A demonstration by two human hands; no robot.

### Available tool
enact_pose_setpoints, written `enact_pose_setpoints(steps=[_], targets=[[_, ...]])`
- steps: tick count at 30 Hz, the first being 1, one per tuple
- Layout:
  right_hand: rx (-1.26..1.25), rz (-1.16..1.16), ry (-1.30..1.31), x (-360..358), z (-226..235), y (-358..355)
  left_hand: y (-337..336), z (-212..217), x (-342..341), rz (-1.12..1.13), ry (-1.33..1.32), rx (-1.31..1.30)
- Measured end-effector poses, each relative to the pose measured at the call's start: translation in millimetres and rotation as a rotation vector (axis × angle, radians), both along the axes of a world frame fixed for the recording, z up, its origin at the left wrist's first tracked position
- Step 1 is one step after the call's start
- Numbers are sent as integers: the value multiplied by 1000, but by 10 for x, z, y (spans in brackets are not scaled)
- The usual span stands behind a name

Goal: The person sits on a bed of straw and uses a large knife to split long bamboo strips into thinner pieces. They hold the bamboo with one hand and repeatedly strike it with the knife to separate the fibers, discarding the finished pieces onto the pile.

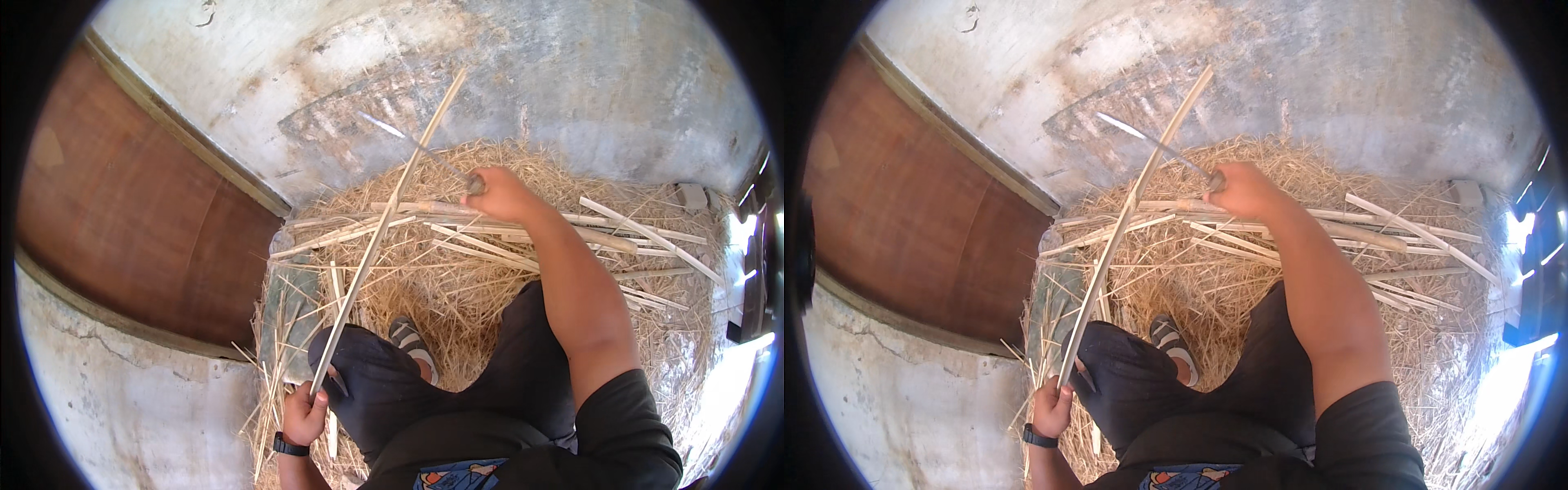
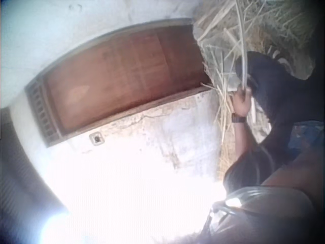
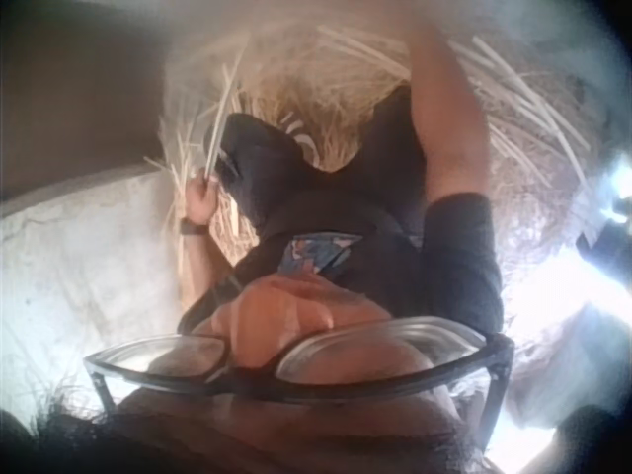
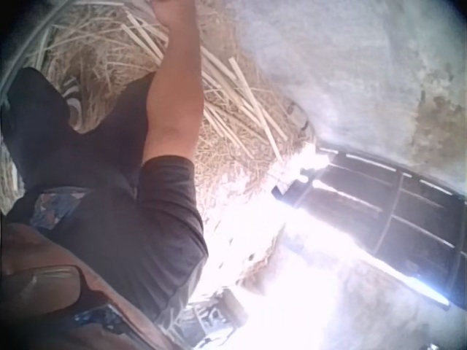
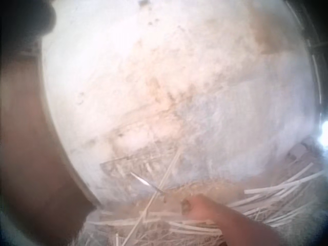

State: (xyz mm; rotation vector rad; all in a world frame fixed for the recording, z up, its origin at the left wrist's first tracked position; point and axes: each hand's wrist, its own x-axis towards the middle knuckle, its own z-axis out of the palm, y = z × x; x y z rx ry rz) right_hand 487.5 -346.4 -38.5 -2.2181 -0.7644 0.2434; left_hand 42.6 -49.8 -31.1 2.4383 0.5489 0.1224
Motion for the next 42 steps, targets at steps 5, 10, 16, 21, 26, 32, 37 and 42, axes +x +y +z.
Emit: enact_pose_setpoints(steps=[5,10,16,21,26,32,37,42], targets=[[-171,398,-165,-557,79,354,-152,-92,144,-37,-26,-85],[-244,543,-117,-547,174,408,-66,-29,149,-31,15,-5],[29,-69,49,17,-175,103,15,-24,17,36,2,0],[-161,378,-119,-517,18,408,-131,-84,180,6,-7,-81],[-214,464,-103,-458,24,458,27,-142,76,-23,11,-82],[21,-103,-48,-9,-111,178,-49,6,-32,41,70,-101],[-32,376,-317,-531,-84,527,-50,-96,-6,25,37,-232],[13,220,-245,-369,-89,456,9,-18,-73,34,47,-161]])
